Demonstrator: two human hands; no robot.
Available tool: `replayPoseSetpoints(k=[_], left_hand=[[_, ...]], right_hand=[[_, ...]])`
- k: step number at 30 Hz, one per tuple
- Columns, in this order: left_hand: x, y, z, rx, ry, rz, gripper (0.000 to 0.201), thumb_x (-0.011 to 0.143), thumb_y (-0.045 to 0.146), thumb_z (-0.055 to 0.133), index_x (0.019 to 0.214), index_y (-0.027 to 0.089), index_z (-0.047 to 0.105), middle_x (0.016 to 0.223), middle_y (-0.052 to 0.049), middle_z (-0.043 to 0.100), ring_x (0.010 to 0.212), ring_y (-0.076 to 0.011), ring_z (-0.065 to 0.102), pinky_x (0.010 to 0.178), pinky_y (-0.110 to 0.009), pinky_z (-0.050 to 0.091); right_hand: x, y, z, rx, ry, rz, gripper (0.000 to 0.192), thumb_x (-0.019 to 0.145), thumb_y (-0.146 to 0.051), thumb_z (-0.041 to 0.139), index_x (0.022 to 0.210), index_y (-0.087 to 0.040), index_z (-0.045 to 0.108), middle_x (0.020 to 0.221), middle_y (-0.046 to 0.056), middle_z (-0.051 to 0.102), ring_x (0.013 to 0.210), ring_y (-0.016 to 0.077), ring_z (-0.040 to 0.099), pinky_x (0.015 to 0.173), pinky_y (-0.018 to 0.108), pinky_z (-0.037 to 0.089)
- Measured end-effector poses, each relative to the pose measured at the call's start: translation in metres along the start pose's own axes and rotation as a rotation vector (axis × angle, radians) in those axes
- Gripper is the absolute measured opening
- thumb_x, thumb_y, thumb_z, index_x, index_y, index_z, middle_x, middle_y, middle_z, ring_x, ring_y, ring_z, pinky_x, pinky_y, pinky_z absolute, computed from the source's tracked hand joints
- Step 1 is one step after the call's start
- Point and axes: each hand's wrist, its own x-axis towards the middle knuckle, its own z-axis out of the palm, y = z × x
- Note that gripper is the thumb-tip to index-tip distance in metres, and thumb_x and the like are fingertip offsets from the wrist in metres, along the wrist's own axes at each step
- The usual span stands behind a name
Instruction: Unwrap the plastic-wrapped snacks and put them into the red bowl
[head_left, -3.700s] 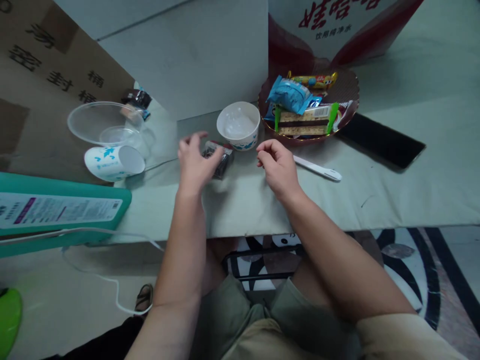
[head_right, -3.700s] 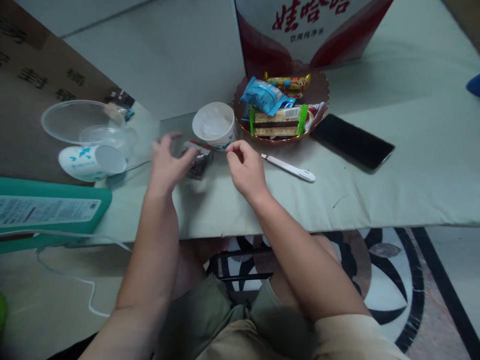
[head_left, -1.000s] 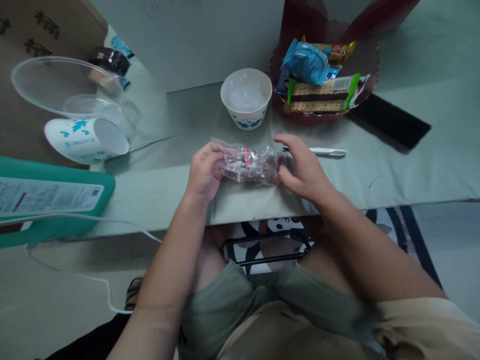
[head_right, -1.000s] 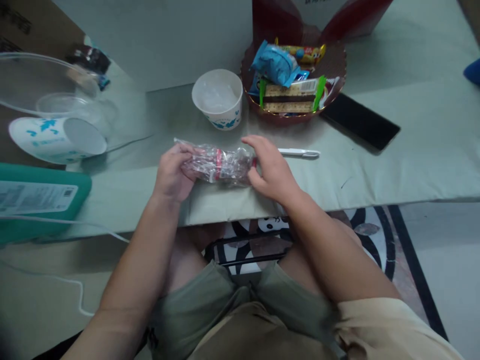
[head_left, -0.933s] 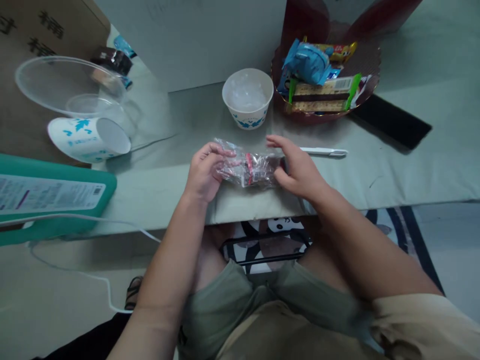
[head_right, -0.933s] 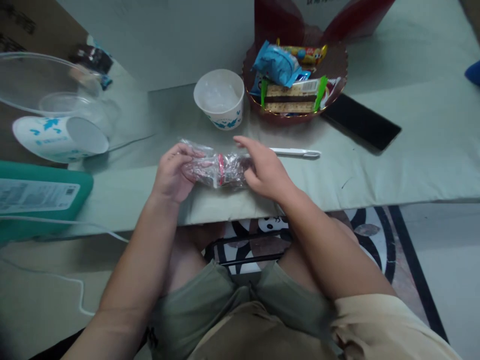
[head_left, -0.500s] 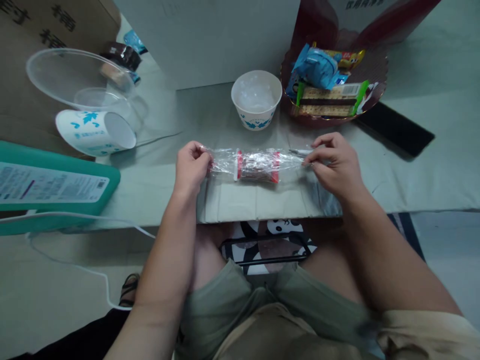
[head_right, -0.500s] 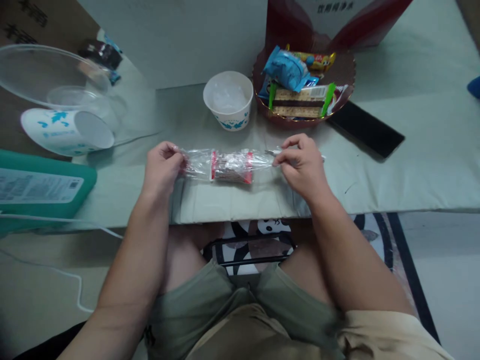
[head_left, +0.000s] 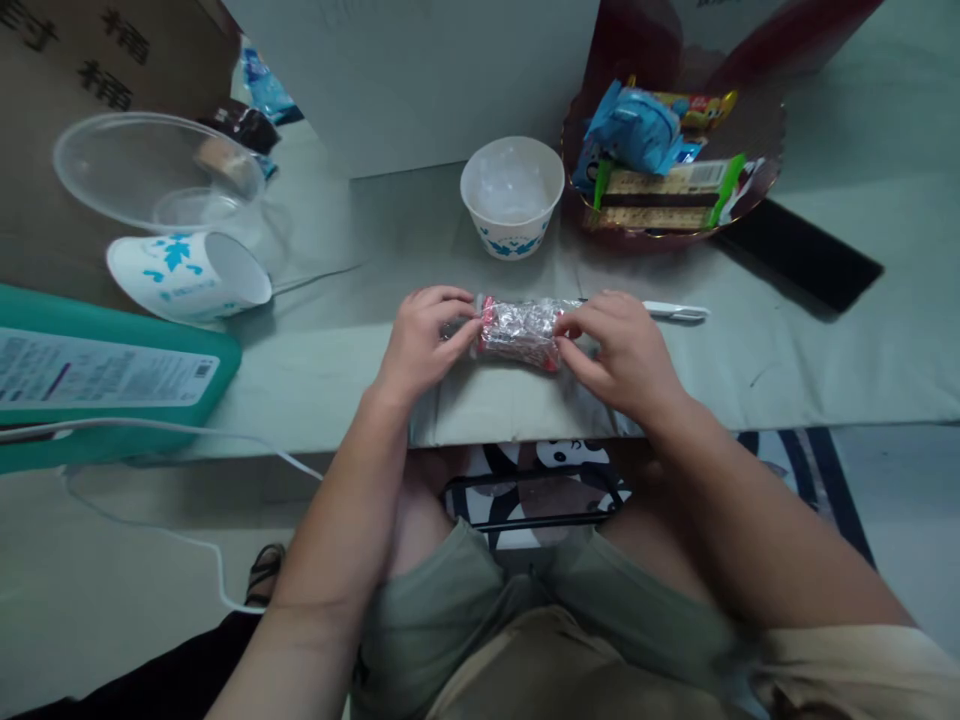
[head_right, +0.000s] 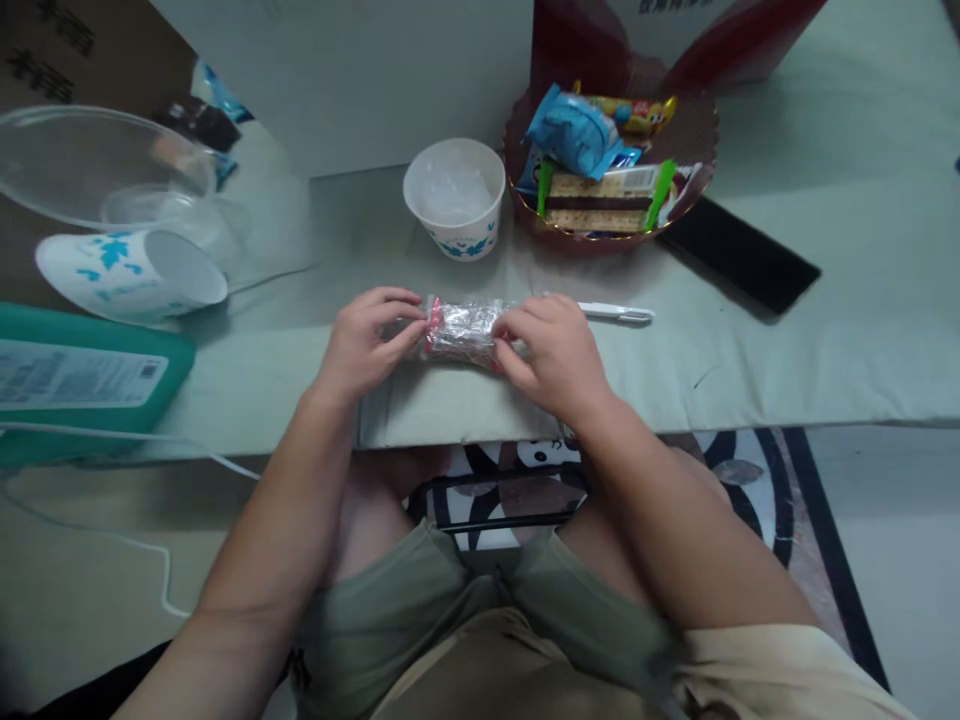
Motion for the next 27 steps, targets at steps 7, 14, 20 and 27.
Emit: replayPoseSetpoints(k=[7, 14, 20, 27], left_hand=[[-0.010, 0.018, -0.014, -0.051, 0.199, 0.186, 0.015, 0.087, 0.028, 0.063, 0.074, 0.021, 0.066, 0.088, -0.004, 0.077, 0.088, -0.0198, 0.072, 0.087, -0.037, 0.057], [-0.031, 0.045, -0.040, -0.119, -0.360, 0.006, 0.017, 0.084, 0.030, 0.064, 0.071, 0.021, 0.070, 0.059, 0.001, 0.067, 0.055, -0.0115, 0.060, 0.056, -0.024, 0.043], [-0.027, 0.056, -0.048, -0.205, -0.724, -0.179, 0.026, 0.086, 0.043, 0.061, 0.074, 0.024, 0.074, 0.065, 0.001, 0.071, 0.057, -0.0144, 0.061, 0.055, -0.026, 0.041], [-0.015, 0.041, -0.044, 0.156, -0.204, -0.113, 0.032, 0.074, 0.037, 0.079, 0.103, 0.026, 0.075, 0.113, -0.008, 0.073, 0.115, -0.0325, 0.060, 0.098, -0.045, 0.047]], right_hand=[[-0.019, 0.004, -0.024, 0.193, 0.054, 0.063, 0.050, 0.074, -0.012, 0.055, 0.123, -0.022, 0.058, 0.082, -0.001, 0.066, 0.070, 0.0173, 0.060, 0.064, 0.030, 0.044], [-0.028, 0.001, -0.041, 0.282, -0.447, -0.115, 0.035, 0.077, -0.013, 0.045, 0.096, -0.020, 0.073, 0.089, 0.004, 0.073, 0.080, 0.0178, 0.065, 0.076, 0.032, 0.049], [-0.030, -0.001, -0.029, -0.028, -0.561, 0.050, 0.034, 0.090, -0.025, 0.043, 0.093, -0.023, 0.077, 0.075, 0.004, 0.073, 0.067, 0.0188, 0.063, 0.065, 0.031, 0.044], [-0.021, 0.003, -0.015, -0.270, -0.357, 0.246, 0.067, 0.088, -0.033, 0.048, 0.154, -0.017, 0.050, 0.070, 0.006, 0.072, 0.055, 0.0240, 0.055, 0.056, 0.036, 0.039]])
